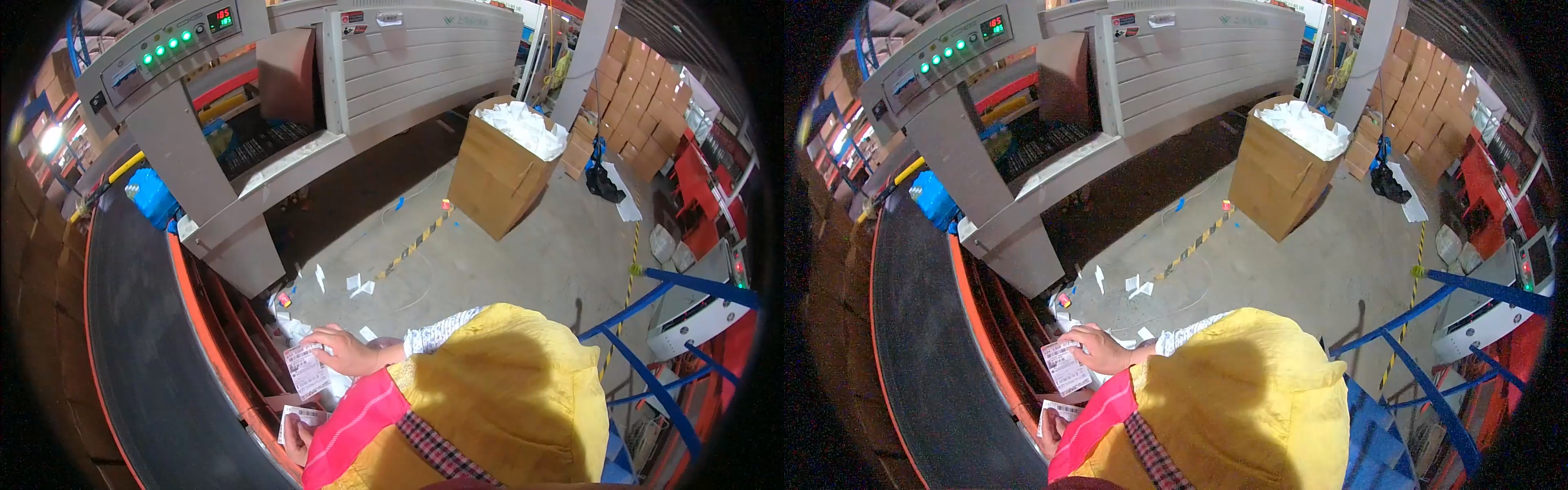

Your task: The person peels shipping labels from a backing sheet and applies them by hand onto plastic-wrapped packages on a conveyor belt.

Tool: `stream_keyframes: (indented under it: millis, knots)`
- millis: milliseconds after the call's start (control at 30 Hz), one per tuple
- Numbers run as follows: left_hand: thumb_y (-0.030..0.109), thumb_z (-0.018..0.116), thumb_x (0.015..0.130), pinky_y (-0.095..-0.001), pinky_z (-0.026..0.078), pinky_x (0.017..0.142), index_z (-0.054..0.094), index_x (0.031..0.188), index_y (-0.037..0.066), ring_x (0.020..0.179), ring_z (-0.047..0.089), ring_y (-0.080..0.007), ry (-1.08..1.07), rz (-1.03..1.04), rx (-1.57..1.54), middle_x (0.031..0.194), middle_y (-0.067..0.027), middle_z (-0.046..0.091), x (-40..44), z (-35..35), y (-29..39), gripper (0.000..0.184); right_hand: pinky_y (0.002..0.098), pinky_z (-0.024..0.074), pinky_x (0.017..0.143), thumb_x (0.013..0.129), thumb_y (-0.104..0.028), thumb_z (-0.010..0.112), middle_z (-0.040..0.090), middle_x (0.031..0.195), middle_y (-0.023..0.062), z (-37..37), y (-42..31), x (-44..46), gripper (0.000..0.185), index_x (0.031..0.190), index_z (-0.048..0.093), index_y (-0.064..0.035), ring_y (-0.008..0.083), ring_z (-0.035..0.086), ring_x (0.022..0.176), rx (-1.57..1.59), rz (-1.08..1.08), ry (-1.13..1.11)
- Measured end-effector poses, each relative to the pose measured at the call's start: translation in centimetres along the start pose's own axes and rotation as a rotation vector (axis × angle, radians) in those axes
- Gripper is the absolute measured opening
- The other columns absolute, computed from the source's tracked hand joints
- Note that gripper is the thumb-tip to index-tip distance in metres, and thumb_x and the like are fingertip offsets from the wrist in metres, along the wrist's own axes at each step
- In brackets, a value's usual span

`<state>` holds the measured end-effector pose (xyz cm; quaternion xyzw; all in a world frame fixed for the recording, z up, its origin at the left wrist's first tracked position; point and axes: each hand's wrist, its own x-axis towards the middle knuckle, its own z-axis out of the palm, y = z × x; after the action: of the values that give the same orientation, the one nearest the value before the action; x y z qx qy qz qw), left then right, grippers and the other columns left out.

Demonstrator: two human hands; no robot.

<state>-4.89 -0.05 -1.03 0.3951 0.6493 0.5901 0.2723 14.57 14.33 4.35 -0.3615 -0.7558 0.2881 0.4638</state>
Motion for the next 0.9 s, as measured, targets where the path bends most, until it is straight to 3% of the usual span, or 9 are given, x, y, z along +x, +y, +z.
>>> stream_keyframes:
  millis: [133,233,300,400,467,533,600,733,900]
  knots:
    - [0.004,0.048,0.091,-0.0287,0.045,0.086,0.048,0.125,-0.005,0.102,0.056,-0.0206,-0.053,-0.111,-0.003,0.12,-0.0168,0.054,-0.1,-0.5,1.9,0.035,0.0363,0.0365,0.088,0.082,-0.008,0.053,0.059,0.097,0.012,0.5,-0.2,-0.1,0.024,0.106,0.057,-0.0048,0.0283,0.053,0.094,-0.005,0.008,-0.008]
    - [0.01,0.049,0.092,-0.0288,0.046,0.085,0.043,0.129,-0.003,0.105,0.053,-0.022,-0.047,-0.059,-0.025,0.121,-0.0181,0.053,-0.3,-0.8,1.9,0.039,0.0374,0.0367,0.09,0.082,-0.009,0.054,0.059,0.1,0.0127,0.6,-0.6,-0.1,0.027,0.108,0.058,-0.0061,0.0293,0.052,0.096,0.003,0.042,-0.028]
    - [0.009,0.05,0.091,-0.0302,0.046,0.085,0.047,0.124,-0.006,0.101,0.055,-0.0205,-0.118,-0.05,-0.071,0.118,-0.0187,0.055,0.6,-0.7,2.2,0.036,0.0381,0.0377,0.09,0.082,-0.01,0.055,0.059,0.101,0.0132,0.6,-0.4,0.0,0.027,0.109,0.058,-0.0059,0.0301,0.052,0.098,-0.022,0.079,0.016]
    - [0.004,0.052,0.087,-0.031,0.048,0.082,0.056,0.113,-0.009,0.093,0.059,-0.0193,0.082,0.012,0.08,0.106,-0.0183,0.061,-1.7,-0.9,1.5,0.029,0.0382,0.0408,0.089,0.081,-0.009,0.055,0.059,0.104,0.014,1.5,-1.8,-0.5,0.027,0.107,0.06,-0.004,0.0308,0.052,0.102,0.152,0.202,-0.027]
    - [-0.002,0.053,0.083,-0.0288,0.049,0.079,0.062,0.103,-0.009,0.087,0.062,-0.0185,0.176,-0.047,-0.11,0.096,-0.0166,0.065,-2.5,-0.4,3.9,0.024,0.0366,0.0424,0.086,0.08,-0.007,0.055,0.06,0.101,0.0142,1.6,-1.0,-1.6,0.026,0.105,0.06,-0.0028,0.0299,0.054,0.099,-0.005,0.062,-0.007]
    - [-0.005,0.054,0.081,-0.0279,0.05,0.076,0.063,0.102,-0.007,0.084,0.063,-0.0174,0.175,0.059,-0.039,0.094,-0.016,0.066,-3.1,-1.2,2.5,0.024,0.0352,0.043,0.085,0.079,-0.005,0.054,0.061,0.098,0.0143,1.8,-1.8,-2.1,0.025,0.103,0.06,-0.0014,0.0291,0.056,0.096,0.031,0.091,-0.036]
    - [-0.006,0.055,0.081,-0.0262,0.049,0.075,0.065,0.101,-0.004,0.081,0.064,-0.0147,0.225,0.002,-0.066,0.088,-0.0139,0.068,-3.5,-0.9,2.2,0.023,0.037,0.0421,0.084,0.08,-0.006,0.054,0.061,0.098,0.0148,2.1,-1.4,-1.8,0.024,0.103,0.06,-0.0027,0.0312,0.056,0.094,0.058,0.061,-0.074]
    - [-0.005,0.057,0.08,-0.0254,0.049,0.074,0.065,0.101,-0.003,0.081,0.064,-0.0137,0.243,0.015,-0.015,0.087,-0.0134,0.068,-3.0,-0.9,2.6,0.022,0.038,0.0418,0.083,0.081,-0.008,0.054,0.061,0.096,0.0147,2.1,-1.8,-0.6,0.023,0.103,0.06,-0.003,0.0323,0.055,0.092,0.061,0.057,-0.103]
    - [-0.003,0.056,0.082,-0.027,0.05,0.074,0.064,0.103,-0.005,0.084,0.064,-0.0162,0.275,-0.018,-0.048,0.093,-0.0158,0.067,-3.4,-0.8,2.6,0.023,0.0336,0.0432,0.084,0.081,-0.006,0.055,0.062,0.096,0.0153,1.4,-2.5,-0.3,0.022,0.101,0.06,0.0011,0.0274,0.058,0.093,0.058,0.098,-0.087]
